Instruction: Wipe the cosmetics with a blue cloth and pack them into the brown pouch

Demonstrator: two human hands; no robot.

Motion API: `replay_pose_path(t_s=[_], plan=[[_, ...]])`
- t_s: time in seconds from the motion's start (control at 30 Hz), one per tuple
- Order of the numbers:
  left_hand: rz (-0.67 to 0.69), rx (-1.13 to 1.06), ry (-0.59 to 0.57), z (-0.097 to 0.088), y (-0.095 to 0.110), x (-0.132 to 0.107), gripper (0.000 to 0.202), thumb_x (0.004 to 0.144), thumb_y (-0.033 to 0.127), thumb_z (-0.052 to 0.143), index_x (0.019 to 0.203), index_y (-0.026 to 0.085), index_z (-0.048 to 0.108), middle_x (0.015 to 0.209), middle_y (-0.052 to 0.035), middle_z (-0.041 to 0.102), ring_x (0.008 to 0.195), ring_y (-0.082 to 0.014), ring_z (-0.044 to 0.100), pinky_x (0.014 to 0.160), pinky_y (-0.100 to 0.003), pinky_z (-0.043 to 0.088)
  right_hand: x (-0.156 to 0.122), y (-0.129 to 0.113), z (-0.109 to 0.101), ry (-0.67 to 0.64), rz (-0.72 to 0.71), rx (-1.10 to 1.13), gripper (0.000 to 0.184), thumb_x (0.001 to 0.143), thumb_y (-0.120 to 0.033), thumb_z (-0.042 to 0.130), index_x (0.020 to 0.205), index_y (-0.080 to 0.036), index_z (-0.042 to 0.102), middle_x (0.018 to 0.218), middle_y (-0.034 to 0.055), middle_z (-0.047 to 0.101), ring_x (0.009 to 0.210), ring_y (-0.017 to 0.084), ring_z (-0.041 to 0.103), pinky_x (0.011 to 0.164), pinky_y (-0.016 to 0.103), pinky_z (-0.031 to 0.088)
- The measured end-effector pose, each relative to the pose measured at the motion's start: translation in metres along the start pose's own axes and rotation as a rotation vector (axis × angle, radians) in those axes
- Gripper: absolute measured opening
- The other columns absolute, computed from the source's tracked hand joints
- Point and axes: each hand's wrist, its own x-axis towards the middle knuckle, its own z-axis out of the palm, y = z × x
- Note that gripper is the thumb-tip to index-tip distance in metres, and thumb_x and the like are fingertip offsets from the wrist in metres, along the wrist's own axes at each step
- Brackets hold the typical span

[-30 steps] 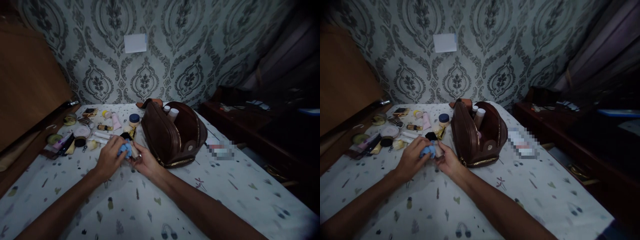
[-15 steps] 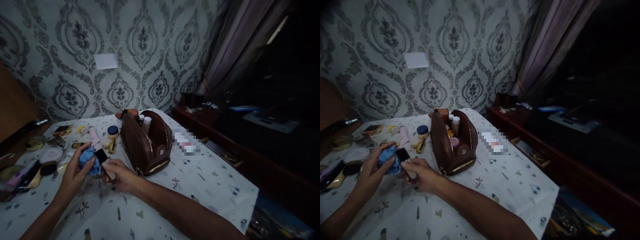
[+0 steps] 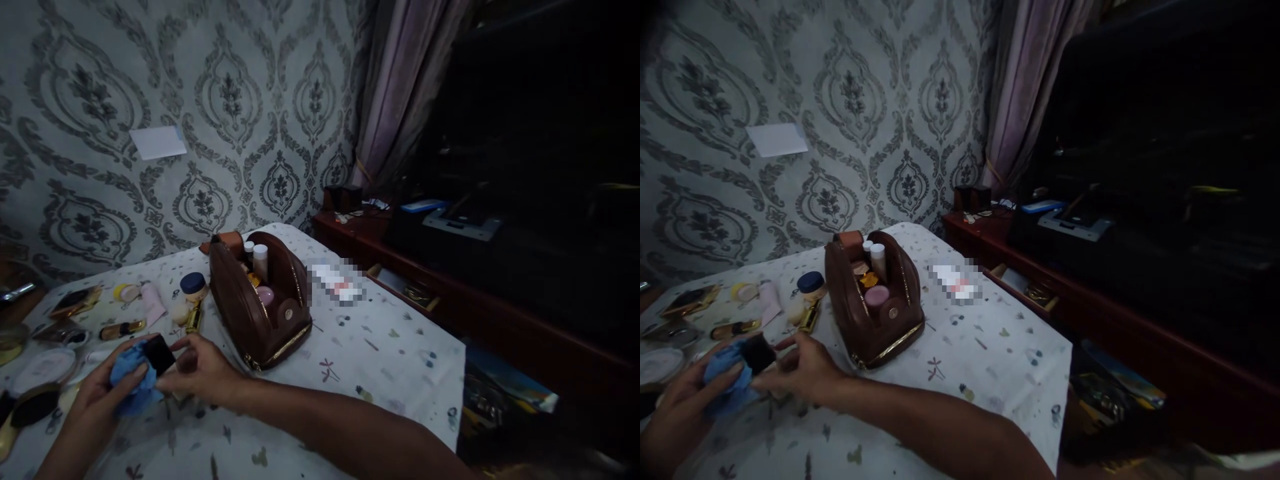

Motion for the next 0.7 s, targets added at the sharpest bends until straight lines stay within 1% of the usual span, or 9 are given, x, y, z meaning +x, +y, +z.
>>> replay_pose_path(t_s=[0.1, 0.2, 0.27, 0.33, 0.43, 0.5, 0.57, 0.63, 0.7], plan=[[-0.045, -0.007, -0.066, -0.008, -0.007, 0.007, 0.075, 0.028, 0.032, 0.096, 0.099, 0.025, 0.074, 0.099, 0.0011, 0.079, 0.100, -0.0281, 0.070, 0.073, -0.021, 0.059, -0.005, -0.004, -0.003, 0.007, -0.095, -0.162, 0.065, 0.059, -0.041, 0.090, 0.113, -0.026, 0.059, 0.076, -0.0083, 0.058, 0.068, 0.011, 0.055, 0.060, 0.020, 0.040], [-0.041, 0.021, -0.095, -0.013, -0.014, 0.013, 0.070, 0.035, 0.038, 0.096, 0.101, 0.025, 0.073, 0.096, 0.0009, 0.078, 0.098, -0.0267, 0.070, 0.074, -0.021, 0.058, -0.012, -0.011, -0.005, 0.000, -0.145, -0.307, 0.057, 0.067, -0.039, 0.085, 0.115, -0.027, 0.058, 0.083, -0.0062, 0.061, 0.073, 0.013, 0.058, 0.062, 0.022, 0.043], [-0.019, 0.050, -0.105, -0.015, -0.015, 0.014, 0.064, 0.042, 0.044, 0.094, 0.099, 0.025, 0.073, 0.096, 0.0007, 0.078, 0.094, -0.0242, 0.071, 0.073, -0.020, 0.057, -0.015, -0.015, -0.005, -0.002, -0.198, -0.374, 0.053, 0.072, -0.036, 0.082, 0.117, -0.026, 0.056, 0.091, -0.0035, 0.064, 0.081, 0.016, 0.061, 0.069, 0.025, 0.047], [0.012, 0.080, -0.119, -0.015, -0.014, 0.015, 0.059, 0.046, 0.047, 0.092, 0.097, 0.024, 0.073, 0.096, 0.0008, 0.077, 0.089, -0.0215, 0.070, 0.073, -0.019, 0.056, -0.016, -0.017, -0.004, -0.005, -0.283, -0.448, 0.052, 0.075, -0.030, 0.077, 0.120, -0.025, 0.053, 0.104, 0.0003, 0.065, 0.094, 0.019, 0.063, 0.080, 0.029, 0.050], [0.041, 0.118, -0.175, -0.016, -0.012, 0.016, 0.055, 0.048, 0.047, 0.091, 0.094, 0.023, 0.072, 0.093, 0.0003, 0.076, 0.082, -0.0203, 0.070, 0.073, -0.021, 0.056, -0.019, -0.022, -0.002, 0.010, -0.377, -0.598, 0.055, 0.076, -0.025, 0.071, 0.126, -0.024, 0.048, 0.120, 0.0057, 0.060, 0.107, 0.023, 0.062, 0.091, 0.035, 0.050], [0.031, 0.154, -0.226, -0.018, -0.013, 0.017, 0.053, 0.050, 0.048, 0.090, 0.093, 0.023, 0.072, 0.089, -0.0003, 0.075, 0.077, -0.0202, 0.069, 0.069, -0.022, 0.056, -0.023, -0.028, -0.001, 0.008, -0.384, -0.699, 0.057, 0.076, -0.025, 0.068, 0.128, -0.023, 0.046, 0.125, 0.0080, 0.056, 0.108, 0.024, 0.061, 0.091, 0.037, 0.051], [0.036, 0.192, -0.254, -0.019, -0.018, 0.018, 0.052, 0.050, 0.047, 0.090, 0.092, 0.022, 0.072, 0.085, -0.0009, 0.074, 0.074, -0.0203, 0.068, 0.066, -0.023, 0.056, -0.028, -0.036, -0.001, -0.001, -0.368, -0.781, 0.057, 0.076, -0.025, 0.066, 0.129, -0.022, 0.045, 0.126, 0.0095, 0.054, 0.109, 0.026, 0.061, 0.090, 0.039, 0.052], [0.067, 0.208, -0.238, -0.021, -0.028, 0.019, 0.052, 0.048, 0.045, 0.090, 0.091, 0.022, 0.074, 0.086, -0.0025, 0.075, 0.079, -0.0223, 0.069, 0.070, -0.024, 0.057, -0.033, -0.043, -0.001, -0.010, -0.345, -0.832, 0.057, 0.078, -0.026, 0.064, 0.130, -0.021, 0.044, 0.127, 0.0108, 0.053, 0.110, 0.027, 0.060, 0.091, 0.040, 0.051], [0.092, 0.197, -0.192, -0.022, -0.038, 0.019, 0.052, 0.047, 0.041, 0.091, 0.093, 0.023, 0.075, 0.096, -0.0044, 0.076, 0.090, -0.0260, 0.070, 0.077, -0.028, 0.058, -0.035, -0.050, -0.002, -0.021, -0.329, -0.857, 0.055, 0.081, -0.029, 0.064, 0.132, -0.022, 0.043, 0.129, 0.0118, 0.052, 0.112, 0.028, 0.059, 0.092, 0.040, 0.050]])
